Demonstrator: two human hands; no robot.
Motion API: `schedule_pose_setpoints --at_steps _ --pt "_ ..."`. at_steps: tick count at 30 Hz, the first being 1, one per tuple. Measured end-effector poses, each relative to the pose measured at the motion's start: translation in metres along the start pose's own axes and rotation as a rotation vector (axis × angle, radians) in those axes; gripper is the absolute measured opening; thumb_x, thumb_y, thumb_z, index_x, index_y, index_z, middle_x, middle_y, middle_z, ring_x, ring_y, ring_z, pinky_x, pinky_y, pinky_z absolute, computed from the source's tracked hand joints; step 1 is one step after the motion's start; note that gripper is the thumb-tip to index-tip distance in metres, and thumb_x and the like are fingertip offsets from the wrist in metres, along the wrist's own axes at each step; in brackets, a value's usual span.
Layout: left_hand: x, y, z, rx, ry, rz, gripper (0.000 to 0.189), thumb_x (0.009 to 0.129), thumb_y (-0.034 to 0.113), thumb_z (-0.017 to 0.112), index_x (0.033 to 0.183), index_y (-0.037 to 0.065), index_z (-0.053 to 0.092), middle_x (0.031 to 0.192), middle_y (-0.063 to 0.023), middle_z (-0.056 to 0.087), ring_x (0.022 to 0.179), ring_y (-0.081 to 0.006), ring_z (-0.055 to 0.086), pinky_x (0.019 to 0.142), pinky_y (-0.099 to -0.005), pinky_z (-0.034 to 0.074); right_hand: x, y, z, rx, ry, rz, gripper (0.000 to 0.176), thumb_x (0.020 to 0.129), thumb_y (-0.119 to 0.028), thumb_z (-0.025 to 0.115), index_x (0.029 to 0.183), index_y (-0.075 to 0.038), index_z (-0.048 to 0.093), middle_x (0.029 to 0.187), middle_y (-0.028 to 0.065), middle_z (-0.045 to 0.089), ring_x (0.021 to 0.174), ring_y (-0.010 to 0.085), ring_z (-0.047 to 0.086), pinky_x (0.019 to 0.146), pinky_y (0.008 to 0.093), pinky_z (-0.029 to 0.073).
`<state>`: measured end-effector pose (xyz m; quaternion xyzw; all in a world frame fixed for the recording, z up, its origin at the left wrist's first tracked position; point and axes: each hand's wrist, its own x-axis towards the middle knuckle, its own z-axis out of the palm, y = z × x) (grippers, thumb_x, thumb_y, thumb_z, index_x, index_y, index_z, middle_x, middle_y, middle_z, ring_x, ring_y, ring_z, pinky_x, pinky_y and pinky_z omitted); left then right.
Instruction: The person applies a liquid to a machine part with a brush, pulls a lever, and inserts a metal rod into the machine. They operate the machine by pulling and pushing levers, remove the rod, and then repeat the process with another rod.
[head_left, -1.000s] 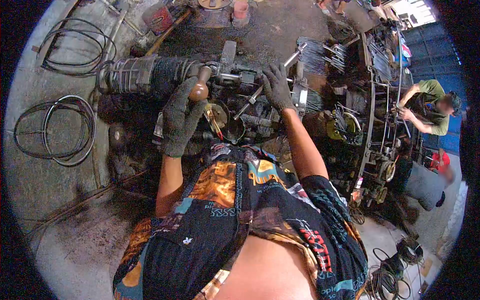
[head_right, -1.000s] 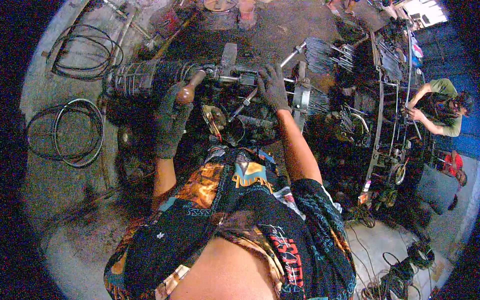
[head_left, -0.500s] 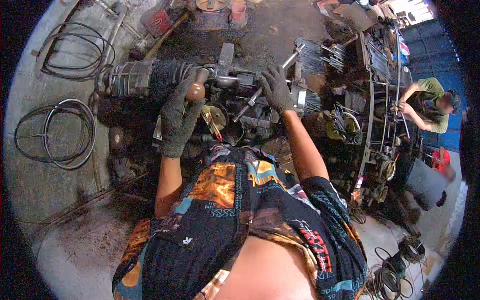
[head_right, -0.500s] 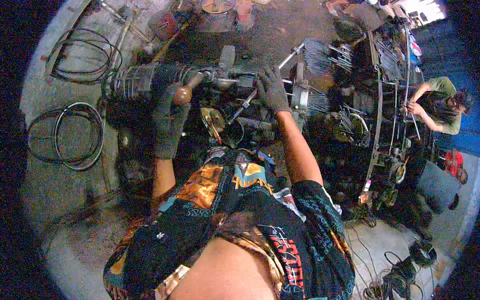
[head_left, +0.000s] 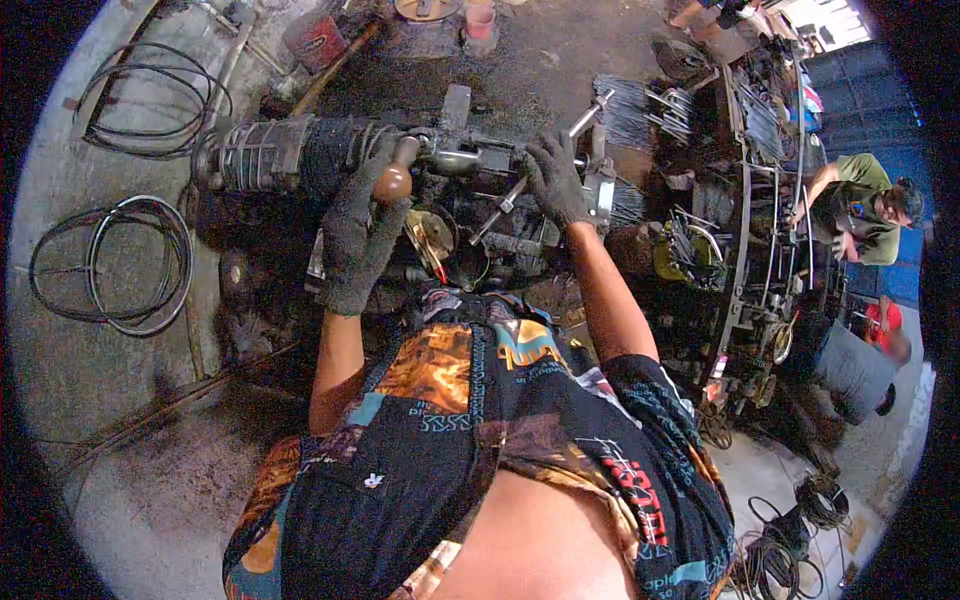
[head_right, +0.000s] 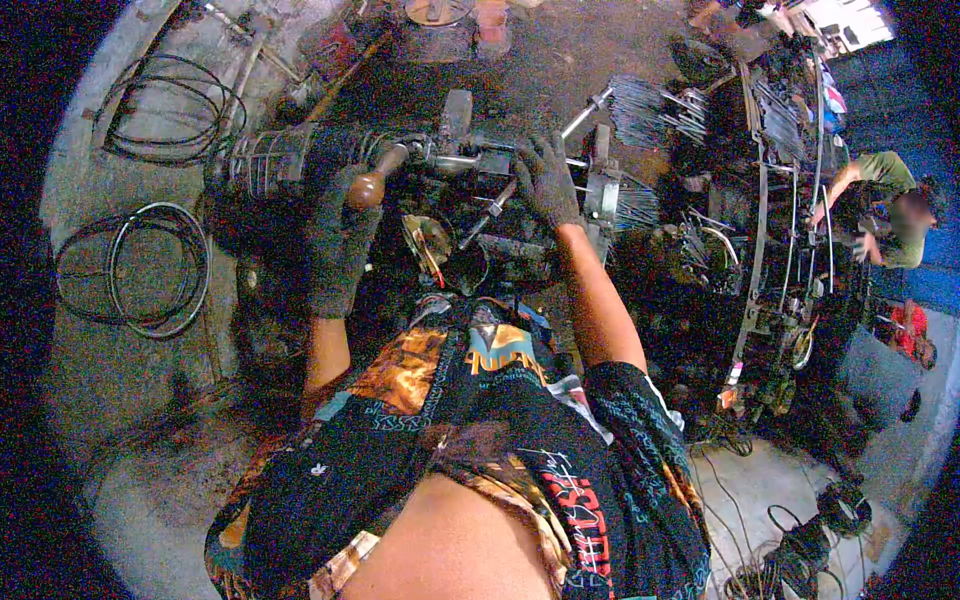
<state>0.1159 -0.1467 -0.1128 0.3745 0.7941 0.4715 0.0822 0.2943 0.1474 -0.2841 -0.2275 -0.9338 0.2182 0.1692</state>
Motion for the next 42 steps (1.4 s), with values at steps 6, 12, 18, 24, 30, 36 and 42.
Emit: schedule_pose_setpoints --at_steps 6,12,18,24,30,36,42 --pt "-0.002 -0.015 0.003 -0.002 -0.028 -0.043 0.053 0.092 0.015 0.077 0.141 0.004 0.058 0.132 -0.0159 0.068 0.123 -0.028 0.065 0.105 -0.039 0.049 0.003 0.0 -0.004 -0.018 -0.009 -0.03 0.036 0.103 -0.029 0.057 0.129 -0.006 0.067 0.145 0.0242 0.051 0.145 0.048 0.032 0.122 0.0529 0.027" --pt "0.005 -0.003 0.002 -0.085 -0.002 0.012 0.05 0.092 0.013 0.077 0.138 0.004 0.059 0.131 -0.0157 0.068 0.122 -0.0272 0.065 0.105 -0.0386 0.049 0.002 0.001 -0.003 -0.033 0.005 -0.031 0.036 0.104 -0.028 0.056 0.128 -0.005 0.068 0.145 0.0238 0.051 0.145 0.0484 0.033 0.122 0.0531 0.027" --pt "-0.004 -0.04 0.013 -0.305 -0.02 -0.114 0.05 0.092 0.013 0.078 0.138 0.004 0.059 0.13 -0.0151 0.068 0.121 -0.0265 0.065 0.104 -0.0382 0.049 0.002 0.002 -0.004 -0.016 -0.006 -0.028 0.036 0.103 -0.028 0.057 0.128 -0.004 0.068 0.146 0.0234 0.05 0.146 0.0494 0.031 0.123 0.0537 0.026" --pt "-0.002 -0.02 0.006 -0.091 0.002 -0.041 0.05 0.092 0.014 0.078 0.137 0.004 0.058 0.129 -0.0152 0.067 0.119 -0.0262 0.065 0.104 -0.0383 0.05 0.001 -0.001 -0.003 -0.022 -0.012 0.019 0.037 0.103 -0.03 0.058 0.129 -0.005 0.066 0.148 0.023 0.049 0.148 0.0491 0.029 0.123 0.0541 0.027" --pt "-0.001 -0.02 0.007 -0.098 -0.007 -0.047 0.049 0.093 0.017 0.077 0.137 0.004 0.059 0.13 -0.0157 0.067 0.12 -0.0279 0.065 0.105 -0.0392 0.049 0.001 0.0 -0.004 -0.022 -0.01 0.027 0.037 0.103 -0.03 0.057 0.131 -0.006 0.065 0.149 0.0231 0.048 0.148 0.0486 0.028 0.123 0.054 0.028" --pt "-0.003 -0.021 0.01 -0.071 0.041 0.004 0.048 0.094 0.018 0.076 0.136 0.003 0.059 0.128 -0.0161 0.067 0.12 -0.0285 0.065 0.104 -0.0393 0.049 0.001 -0.004 -0.007 -0.02 0.001 0.028 0.035 0.102 -0.027 0.059 0.127 -0.004 0.067 0.147 0.0242 0.049 0.147 0.0486 0.03 0.122 0.0539 0.028" --pt "-0.002 -0.021 0.01 -0.132 0.035 0.022 0.049 0.093 0.016 0.076 0.136 0.002 0.059 0.13 -0.0159 0.067 0.121 -0.0286 0.065 0.105 -0.0394 0.049 0.001 -0.003 -0.007 -0.021 0.03 0.01 0.035 0.101 -0.027 0.06 0.125 -0.003 0.067 0.146 0.0246 0.051 0.146 0.0489 0.031 0.122 0.0536 0.028"
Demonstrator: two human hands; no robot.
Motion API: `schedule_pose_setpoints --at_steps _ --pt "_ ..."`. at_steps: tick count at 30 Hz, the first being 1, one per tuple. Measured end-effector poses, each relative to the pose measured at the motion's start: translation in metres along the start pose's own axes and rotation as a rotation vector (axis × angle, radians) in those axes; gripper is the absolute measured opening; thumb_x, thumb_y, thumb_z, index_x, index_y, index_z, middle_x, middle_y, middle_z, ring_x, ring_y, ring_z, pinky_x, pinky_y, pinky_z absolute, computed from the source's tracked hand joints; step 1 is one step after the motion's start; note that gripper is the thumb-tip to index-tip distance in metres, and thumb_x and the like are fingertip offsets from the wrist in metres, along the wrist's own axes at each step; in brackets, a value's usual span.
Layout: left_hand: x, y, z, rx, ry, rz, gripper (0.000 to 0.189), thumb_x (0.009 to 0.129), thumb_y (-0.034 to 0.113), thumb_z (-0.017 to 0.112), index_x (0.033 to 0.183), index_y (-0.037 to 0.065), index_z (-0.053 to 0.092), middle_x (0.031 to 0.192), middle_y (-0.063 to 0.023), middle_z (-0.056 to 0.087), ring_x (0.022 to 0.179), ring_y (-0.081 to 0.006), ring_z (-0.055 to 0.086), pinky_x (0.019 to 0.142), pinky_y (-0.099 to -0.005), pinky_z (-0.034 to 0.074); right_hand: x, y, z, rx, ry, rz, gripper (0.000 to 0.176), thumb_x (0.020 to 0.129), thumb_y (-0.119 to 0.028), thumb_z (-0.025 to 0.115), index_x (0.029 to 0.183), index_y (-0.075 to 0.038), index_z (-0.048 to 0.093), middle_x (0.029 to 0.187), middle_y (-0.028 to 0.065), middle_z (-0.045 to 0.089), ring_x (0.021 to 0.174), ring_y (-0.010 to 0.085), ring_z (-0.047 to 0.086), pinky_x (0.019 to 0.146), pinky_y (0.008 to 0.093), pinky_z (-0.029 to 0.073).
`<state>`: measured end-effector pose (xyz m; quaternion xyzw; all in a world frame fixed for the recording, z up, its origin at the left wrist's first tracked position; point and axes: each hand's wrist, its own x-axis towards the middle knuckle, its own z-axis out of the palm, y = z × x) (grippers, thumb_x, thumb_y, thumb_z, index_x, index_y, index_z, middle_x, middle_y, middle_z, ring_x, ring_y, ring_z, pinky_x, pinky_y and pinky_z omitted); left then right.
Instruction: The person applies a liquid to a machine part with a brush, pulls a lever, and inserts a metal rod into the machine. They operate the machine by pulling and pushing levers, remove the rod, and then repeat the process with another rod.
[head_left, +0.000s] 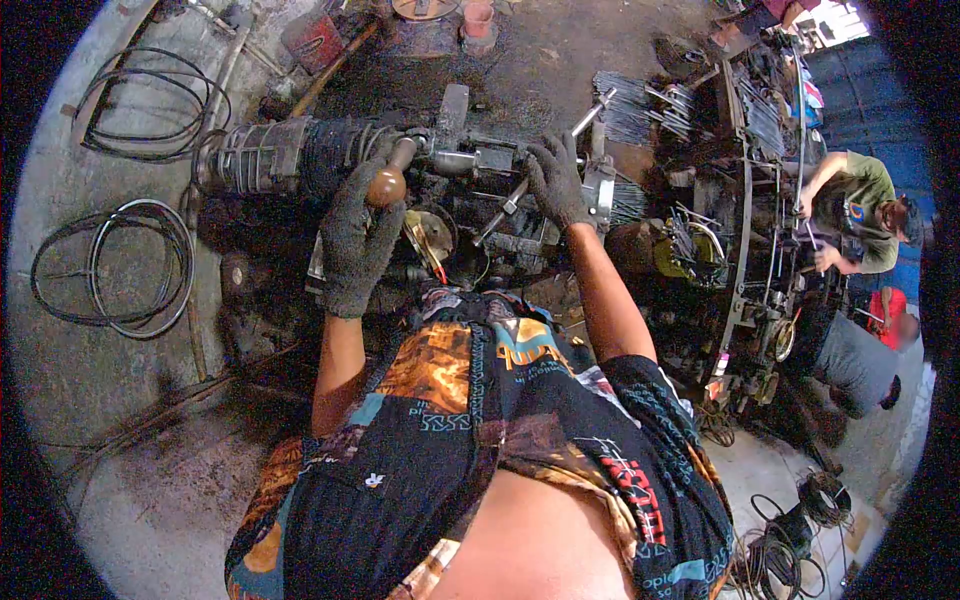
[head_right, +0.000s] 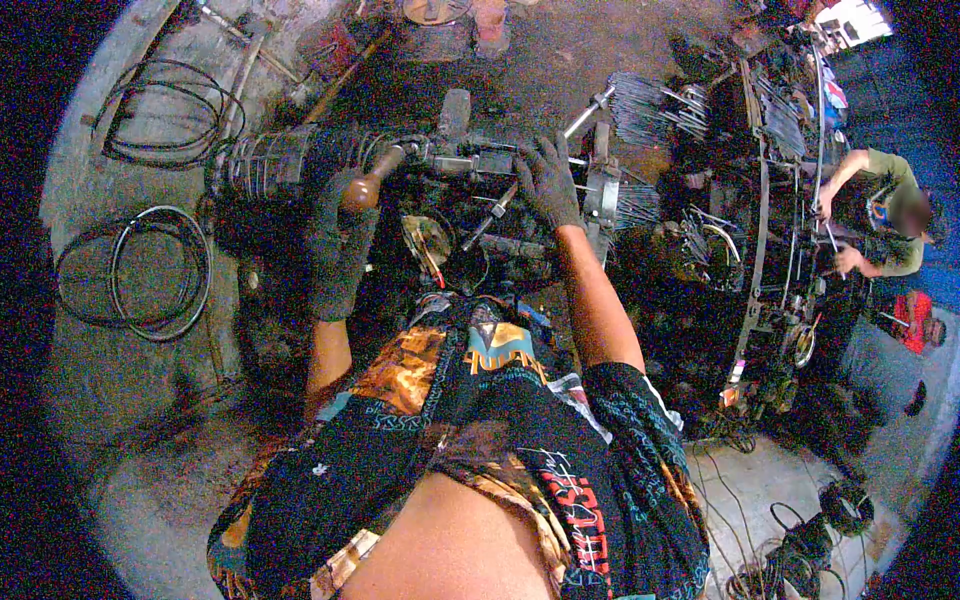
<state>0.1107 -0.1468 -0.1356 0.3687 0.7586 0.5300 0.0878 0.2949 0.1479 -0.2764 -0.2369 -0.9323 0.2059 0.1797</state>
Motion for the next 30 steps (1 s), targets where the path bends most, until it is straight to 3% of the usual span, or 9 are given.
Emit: schedule_pose_setpoints --at_steps 5,7,11,13,30 --pt "0.0 0.002 -0.002 0.033 -0.044 -0.066 0.049 0.093 0.014 0.076 0.137 0.002 0.059 0.133 -0.0158 0.066 0.123 -0.0285 0.064 0.105 -0.0392 0.049 -0.002 0.004 0.005 0.006 0.011 0.016 0.035 0.101 -0.027 0.06 0.125 -0.003 0.067 0.146 0.0239 0.051 0.147 0.0486 0.031 0.122 0.0543 0.028" --pt "0.001 0.009 0.0 0.063 0.003 0.002 0.05 0.093 0.013 0.076 0.138 0.003 0.058 0.134 -0.0156 0.066 0.123 -0.0287 0.064 0.105 -0.039 0.049 -0.003 0.006 0.005 -0.021 0.027 0.01 0.037 0.1 -0.031 0.063 0.131 -0.01 0.066 0.145 0.0244 0.052 0.144 0.051 0.034 0.121 0.0559 0.033" --pt "-0.001 -0.003 0.003 -0.054 -0.025 -0.078 0.052 0.092 0.013 0.076 0.14 0.003 0.058 0.133 -0.0156 0.067 0.122 -0.0286 0.064 0.105 -0.0388 0.05 -0.001 0.006 0.004 -0.04 0.02 0.003 0.037 0.1 -0.031 0.063 0.13 -0.01 0.066 0.144 0.0242 0.052 0.145 0.0514 0.033 0.12 0.056 0.033" --pt "0.001 0.003 0.003 -0.002 -0.003 -0.045 0.053 0.092 0.014 0.076 0.14 0.003 0.058 0.132 -0.0158 0.067 0.121 -0.0284 0.065 0.105 -0.0387 0.05 -0.002 0.003 0.003 0.025 -0.017 0.054 0.035 0.102 -0.029 0.06 0.127 -0.006 0.067 0.146 0.0221 0.05 0.147 0.0481 0.03 0.122 0.0547 0.028" --pt "-0.004 -0.01 0.005 0.03 0.033 0.001 0.051 0.092 0.015 0.077 0.137 0.002 0.057 0.132 -0.0149 0.066 0.124 -0.0282 0.063 0.108 -0.0389 0.048 -0.001 0.003 -0.001 0.007 0.002 0.024 0.036 0.101 -0.031 0.059 0.128 -0.007 0.067 0.143 0.0233 0.052 0.145 0.0494 0.032 0.122 0.0546 0.027"
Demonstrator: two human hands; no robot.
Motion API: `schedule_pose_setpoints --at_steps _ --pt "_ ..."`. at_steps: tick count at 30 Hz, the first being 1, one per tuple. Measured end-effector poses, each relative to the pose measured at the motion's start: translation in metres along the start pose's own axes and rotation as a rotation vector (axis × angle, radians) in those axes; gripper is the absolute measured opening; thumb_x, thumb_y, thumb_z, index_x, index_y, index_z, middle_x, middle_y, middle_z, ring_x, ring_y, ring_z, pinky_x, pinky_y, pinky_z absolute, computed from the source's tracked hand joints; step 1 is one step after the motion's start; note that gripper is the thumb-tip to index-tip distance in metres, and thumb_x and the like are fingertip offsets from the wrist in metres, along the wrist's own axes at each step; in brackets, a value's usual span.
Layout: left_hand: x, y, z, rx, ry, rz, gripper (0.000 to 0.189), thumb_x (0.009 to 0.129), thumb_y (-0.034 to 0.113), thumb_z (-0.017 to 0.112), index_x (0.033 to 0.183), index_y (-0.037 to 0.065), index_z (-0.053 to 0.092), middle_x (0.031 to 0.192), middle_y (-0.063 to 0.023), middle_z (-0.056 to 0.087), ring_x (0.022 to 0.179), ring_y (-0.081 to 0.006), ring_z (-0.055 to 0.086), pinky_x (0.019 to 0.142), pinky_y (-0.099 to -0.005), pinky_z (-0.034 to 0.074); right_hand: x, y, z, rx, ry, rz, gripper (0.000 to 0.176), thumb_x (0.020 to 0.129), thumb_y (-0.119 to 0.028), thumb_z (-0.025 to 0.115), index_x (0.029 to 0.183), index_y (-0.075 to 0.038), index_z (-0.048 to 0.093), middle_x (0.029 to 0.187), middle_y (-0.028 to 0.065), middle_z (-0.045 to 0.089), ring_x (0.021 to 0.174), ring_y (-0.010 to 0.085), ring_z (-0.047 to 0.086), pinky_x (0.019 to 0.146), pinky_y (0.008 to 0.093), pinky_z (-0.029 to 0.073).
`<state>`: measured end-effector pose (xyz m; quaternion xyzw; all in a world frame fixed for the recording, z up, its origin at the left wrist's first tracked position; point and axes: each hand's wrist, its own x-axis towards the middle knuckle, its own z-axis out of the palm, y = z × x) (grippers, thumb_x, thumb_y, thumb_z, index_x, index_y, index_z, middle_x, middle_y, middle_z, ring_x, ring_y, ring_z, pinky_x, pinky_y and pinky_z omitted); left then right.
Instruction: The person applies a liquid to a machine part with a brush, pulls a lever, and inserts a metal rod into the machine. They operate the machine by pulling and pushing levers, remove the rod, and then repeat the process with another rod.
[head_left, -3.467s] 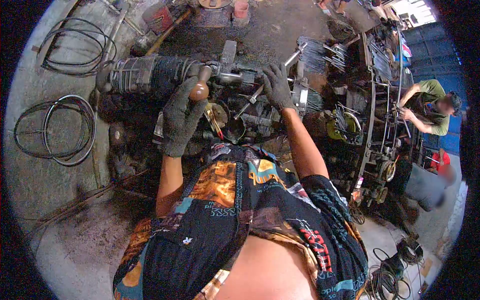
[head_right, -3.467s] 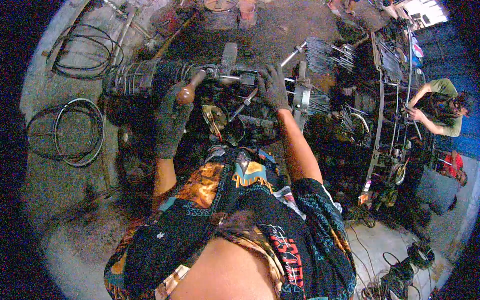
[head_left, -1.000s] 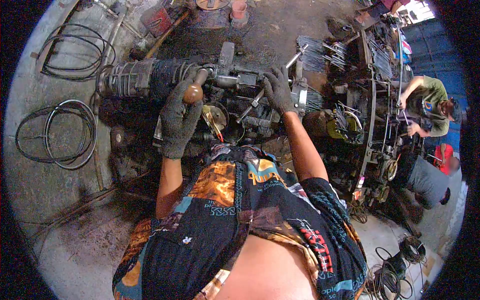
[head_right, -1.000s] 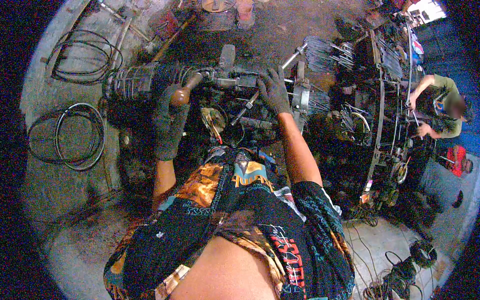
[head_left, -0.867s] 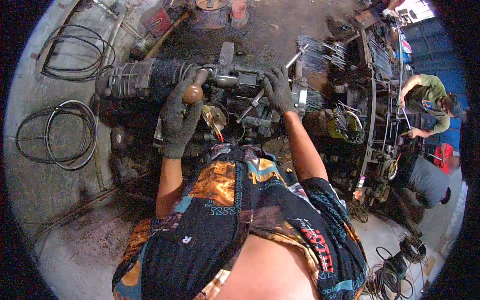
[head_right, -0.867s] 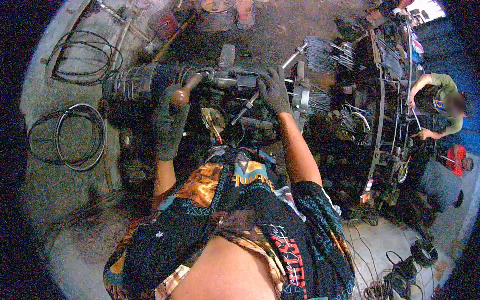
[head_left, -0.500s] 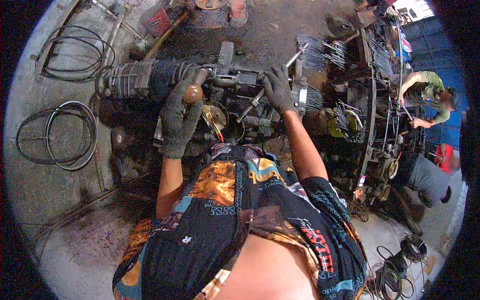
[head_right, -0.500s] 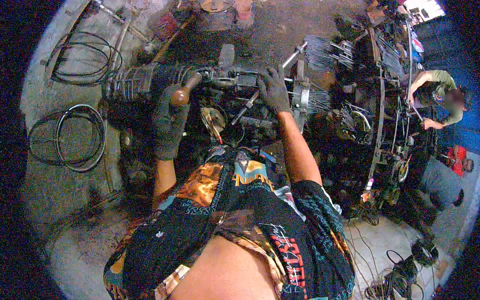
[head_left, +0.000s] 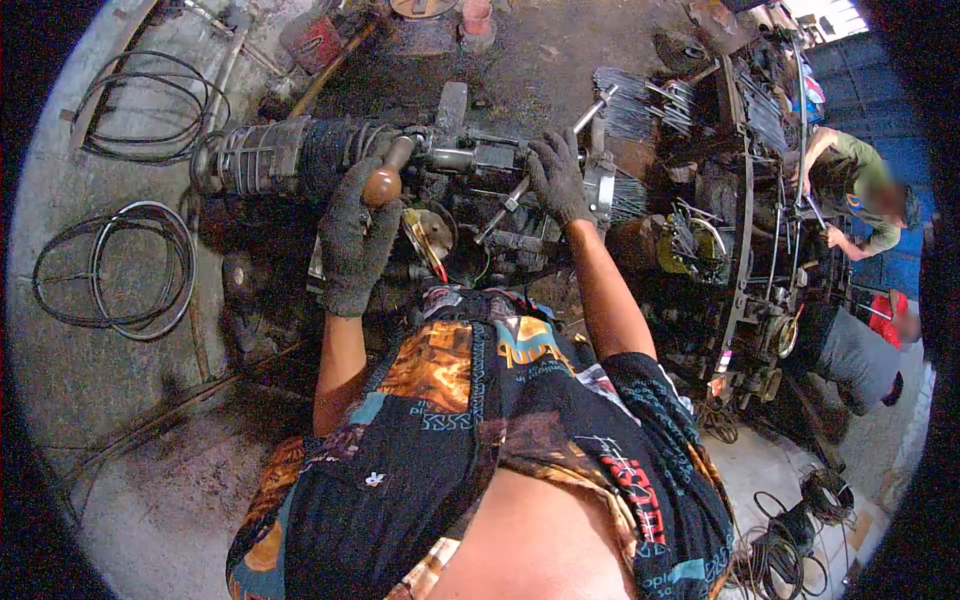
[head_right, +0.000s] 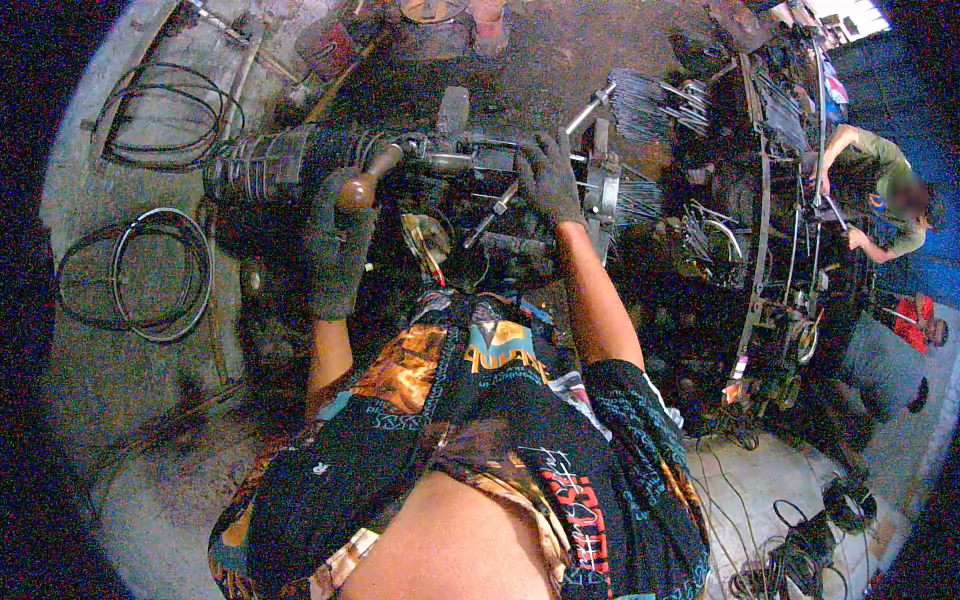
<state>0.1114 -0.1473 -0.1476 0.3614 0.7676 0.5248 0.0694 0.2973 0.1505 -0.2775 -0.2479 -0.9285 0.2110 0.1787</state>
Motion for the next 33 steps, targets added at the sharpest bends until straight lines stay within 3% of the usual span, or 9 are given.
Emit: schedule_pose_setpoints --at_steps 2,4,10,17,20,22,33 --pt "0.002 0.008 -0.001 -0.019 0.006 -0.01 0.051 0.092 0.014 0.077 0.137 0.002 0.057 0.132 -0.0149 0.066 0.123 -0.028 0.063 0.107 -0.0387 0.048 0.0 0.002 0.0 -0.001 -0.003 -0.01 0.036 0.101 -0.031 0.059 0.127 -0.007 0.067 0.143 0.0234 0.052 0.145 0.0495 0.032 0.122 0.0546 0.027" --pt "0.002 0.013 -0.004 -0.062 -0.039 -0.137 0.05 0.092 0.014 0.077 0.137 0.002 0.058 0.131 -0.0146 0.066 0.122 -0.0273 0.063 0.107 -0.0386 0.047 0.001 0.001 -0.002 0.01 0.003 0.001 0.037 0.101 -0.032 0.059 0.127 -0.007 0.067 0.143 0.023 0.053 0.145 0.0493 0.032 0.122 0.0547 0.028" --pt "0.003 0.012 -0.005 -0.046 -0.065 -0.155 0.048 0.093 0.014 0.075 0.136 0.003 0.058 0.13 -0.0141 0.066 0.122 -0.0281 0.063 0.107 -0.0379 0.047 0.001 0.003 0.001 0.012 0.033 0.002 0.036 0.101 -0.032 0.06 0.125 -0.007 0.068 0.142 0.0217 0.054 0.145 0.0491 0.032 0.121 0.0547 0.028" --pt "-0.001 -0.005 0.0 -0.083 0.014 -0.08 0.047 0.092 0.013 0.075 0.135 0.003 0.058 0.129 -0.015 0.066 0.122 -0.0288 0.063 0.107 -0.038 0.047 0.001 0.002 -0.003 0.007 0.019 0.013 0.035 0.101 -0.031 0.06 0.125 -0.007 0.068 0.142 0.0208 0.054 0.145 0.0485 0.032 0.121 0.0544 0.028" --pt "0.001 0.004 -0.003 -0.048 -0.018 -0.11 0.048 0.092 0.014 0.076 0.135 0.003 0.058 0.13 -0.015 0.066 0.122 -0.0284 0.063 0.107 -0.0377 0.047 0.002 0.001 -0.007 -0.002 0.006 0.017 0.037 0.097 -0.028 0.064 0.129 -0.01 0.067 0.141 0.0198 0.053 0.144 0.0487 0.033 0.121 0.0544 0.033" --pt "0.002 0.004 -0.003 -0.002 -0.025 -0.043 0.048 0.093 0.014 0.076 0.135 0.003 0.058 0.13 -0.015 0.066 0.121 -0.0283 0.063 0.106 -0.0372 0.048 0.004 -0.003 -0.012 0.024 -0.013 0.009 0.035 0.101 -0.029 0.06 0.125 -0.005 0.068 0.143 0.0202 0.054 0.146 0.0484 0.032 0.121 0.0543 0.029" --pt "-0.001 0.0 0.001 -0.036 0.019 -0.028 0.049 0.091 0.012 0.076 0.135 0.001 0.057 0.13 -0.0152 0.066 0.121 -0.0285 0.063 0.105 -0.0381 0.048 0.003 0.003 -0.013 -0.047 -0.029 0.035 0.037 0.102 -0.034 0.059 0.124 -0.005 0.068 0.145 0.021 0.052 0.146 0.0468 0.031 0.122 0.053 0.027"
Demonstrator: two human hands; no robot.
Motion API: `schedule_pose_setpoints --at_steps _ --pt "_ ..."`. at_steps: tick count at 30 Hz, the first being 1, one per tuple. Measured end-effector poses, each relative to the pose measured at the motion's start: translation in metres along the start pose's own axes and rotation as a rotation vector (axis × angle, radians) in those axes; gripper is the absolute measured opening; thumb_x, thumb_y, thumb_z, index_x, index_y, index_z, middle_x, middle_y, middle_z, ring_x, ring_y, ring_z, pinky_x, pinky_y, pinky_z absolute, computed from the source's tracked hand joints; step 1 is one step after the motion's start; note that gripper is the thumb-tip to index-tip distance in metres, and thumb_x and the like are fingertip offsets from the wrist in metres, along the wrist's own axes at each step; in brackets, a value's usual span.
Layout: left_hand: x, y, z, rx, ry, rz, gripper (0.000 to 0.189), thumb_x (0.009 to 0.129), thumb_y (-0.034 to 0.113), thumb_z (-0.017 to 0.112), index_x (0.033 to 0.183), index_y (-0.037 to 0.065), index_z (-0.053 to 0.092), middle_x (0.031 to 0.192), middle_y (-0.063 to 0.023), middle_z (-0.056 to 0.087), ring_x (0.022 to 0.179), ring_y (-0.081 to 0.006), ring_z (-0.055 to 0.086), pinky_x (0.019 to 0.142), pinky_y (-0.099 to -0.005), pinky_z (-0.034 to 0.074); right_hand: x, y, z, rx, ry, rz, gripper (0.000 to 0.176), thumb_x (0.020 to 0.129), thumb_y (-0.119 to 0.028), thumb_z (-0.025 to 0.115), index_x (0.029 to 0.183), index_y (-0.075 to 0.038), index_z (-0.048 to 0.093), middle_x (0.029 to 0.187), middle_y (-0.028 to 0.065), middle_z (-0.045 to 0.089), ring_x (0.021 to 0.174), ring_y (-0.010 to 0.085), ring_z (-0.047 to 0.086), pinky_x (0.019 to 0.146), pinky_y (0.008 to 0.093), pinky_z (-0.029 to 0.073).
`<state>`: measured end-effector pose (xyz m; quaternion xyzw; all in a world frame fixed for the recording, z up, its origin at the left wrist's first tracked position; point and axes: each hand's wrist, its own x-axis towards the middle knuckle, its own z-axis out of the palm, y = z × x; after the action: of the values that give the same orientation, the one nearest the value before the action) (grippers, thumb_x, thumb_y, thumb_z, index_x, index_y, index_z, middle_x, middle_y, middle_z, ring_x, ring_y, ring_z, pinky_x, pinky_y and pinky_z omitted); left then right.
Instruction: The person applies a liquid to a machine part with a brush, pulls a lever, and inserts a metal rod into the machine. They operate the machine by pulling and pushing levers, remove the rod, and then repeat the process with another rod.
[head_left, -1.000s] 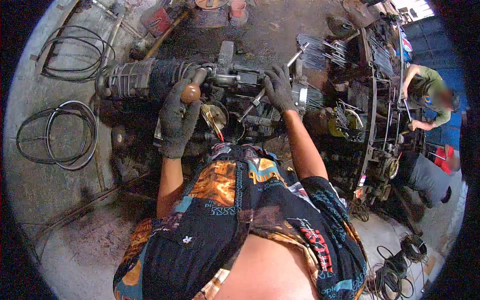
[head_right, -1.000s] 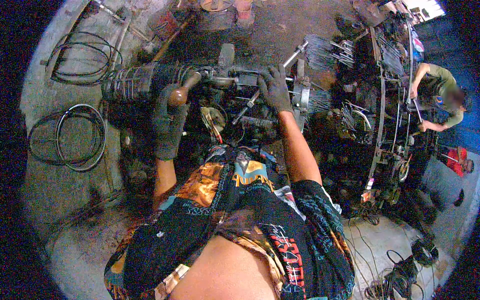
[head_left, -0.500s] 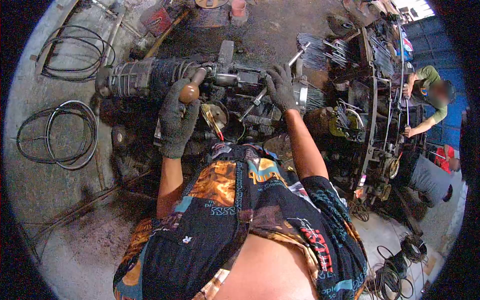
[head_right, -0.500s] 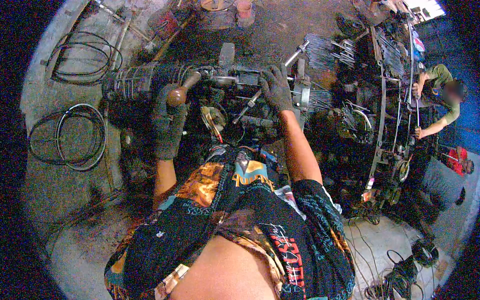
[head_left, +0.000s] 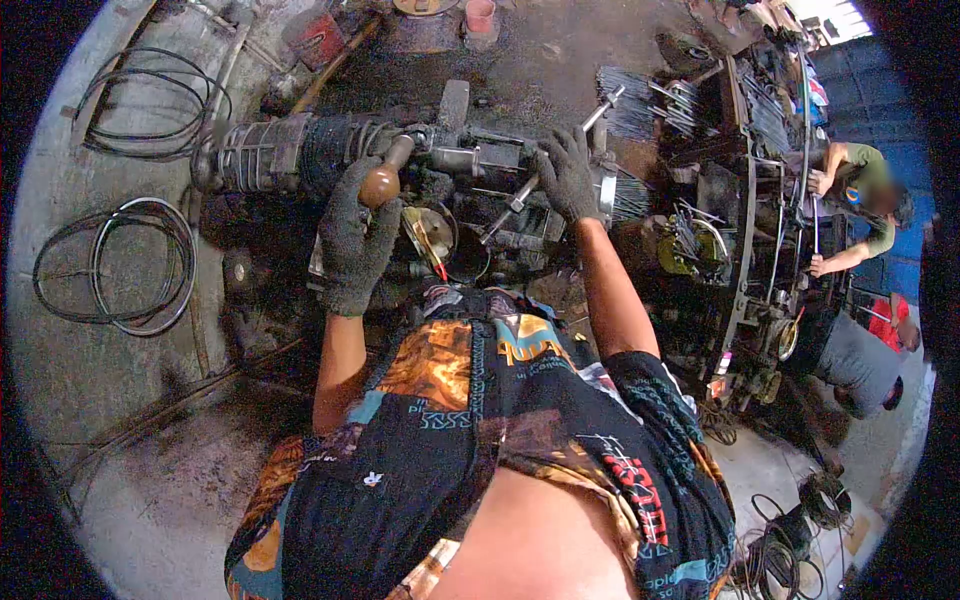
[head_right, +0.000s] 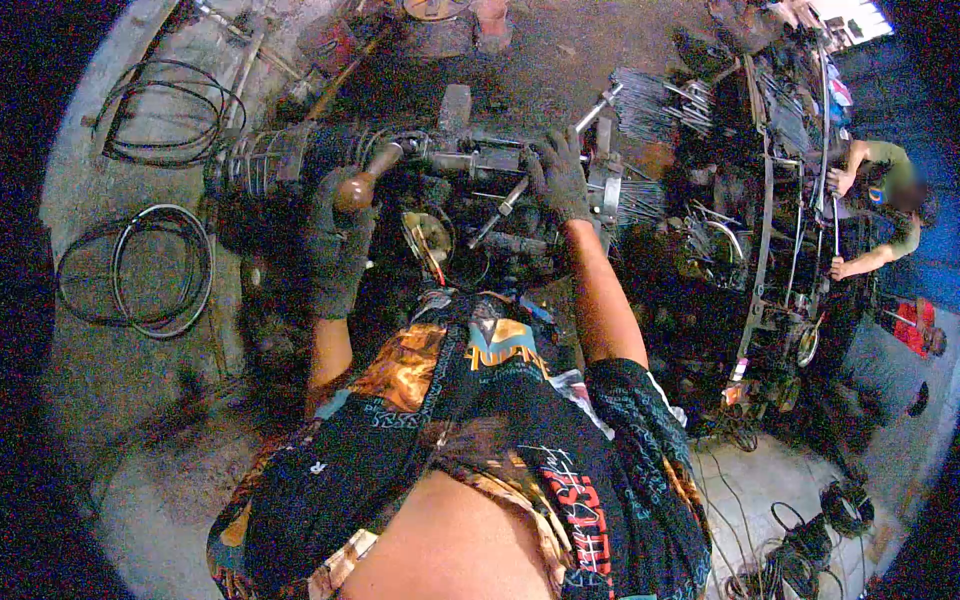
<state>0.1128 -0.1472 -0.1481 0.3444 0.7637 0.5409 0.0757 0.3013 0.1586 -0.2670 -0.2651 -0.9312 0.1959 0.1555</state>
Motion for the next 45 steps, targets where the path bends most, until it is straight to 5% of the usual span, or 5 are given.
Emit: schedule_pose_setpoints --at_steps 14,17,32,38,45 --pt "0.002 0.011 -0.003 -0.044 -0.04 -0.092 0.05 0.092 0.009 0.075 0.137 0.002 0.054 0.131 -0.0141 0.063 0.12 -0.0266 0.062 0.106 -0.0374 0.047 -0.002 0.015 0.007 -0.025 0.037 -0.035 0.038 0.101 -0.033 0.059 0.128 -0.007 0.066 0.144 0.0194 0.052 0.144 0.0469 0.033 0.122 0.0538 0.026" --pt "0.003 0.005 -0.002 -0.08 -0.035 0.024 0.049 0.092 0.009 0.074 0.136 0.002 0.054 0.13 -0.014 0.064 0.12 -0.0264 0.062 0.106 -0.0375 0.047 -0.001 0.012 0.002 0.018 0.031 -0.03 0.038 0.101 -0.031 0.059 0.127 -0.006 0.066 0.143 0.0194 0.053 0.142 0.0469 0.034 0.121 0.0539 0.027" --pt "-0.001 0.001 -0.001 -0.105 -0.021 -0.161 0.043 0.093 0.009 0.072 0.132 0.001 0.056 0.13 -0.0146 0.063 0.121 -0.0283 0.061 0.107 -0.0383 0.046 0.0 0.014 -0.005 -0.014 -0.024 0.056 0.036 0.098 -0.032 0.062 0.125 -0.008 0.069 0.145 0.0198 0.052 0.147 0.0471 0.03 0.123 0.0544 0.028" --pt "0.008 0.003 0.005 -0.048 0.039 0.03 0.043 0.091 0.008 0.072 0.13 0.001 0.057 0.127 -0.0142 0.064 0.12 -0.0277 0.062 0.107 -0.0395 0.046 -0.002 0.019 0.0 -0.01 0.026 0.02 0.038 0.097 -0.031 0.062 0.125 -0.006 0.067 0.145 0.0212 0.052 0.144 0.0492 0.033 0.121 0.0556 0.026" --pt "0.052 0.002 0.032 -0.023 0.189 0.117 0.025 0.087 0.002 0.073 0.11 0.003 0.065 0.104 -0.0101 0.07 0.091 -0.0202 0.068 0.083 -0.034 0.057 0.002 0.011 0.001 0.029 0.08 0.097 0.036 0.092 -0.031 0.067 0.117 -0.005 0.072 0.136 0.0201 0.057 0.142 0.0485 0.036 0.12 0.0549 0.03"
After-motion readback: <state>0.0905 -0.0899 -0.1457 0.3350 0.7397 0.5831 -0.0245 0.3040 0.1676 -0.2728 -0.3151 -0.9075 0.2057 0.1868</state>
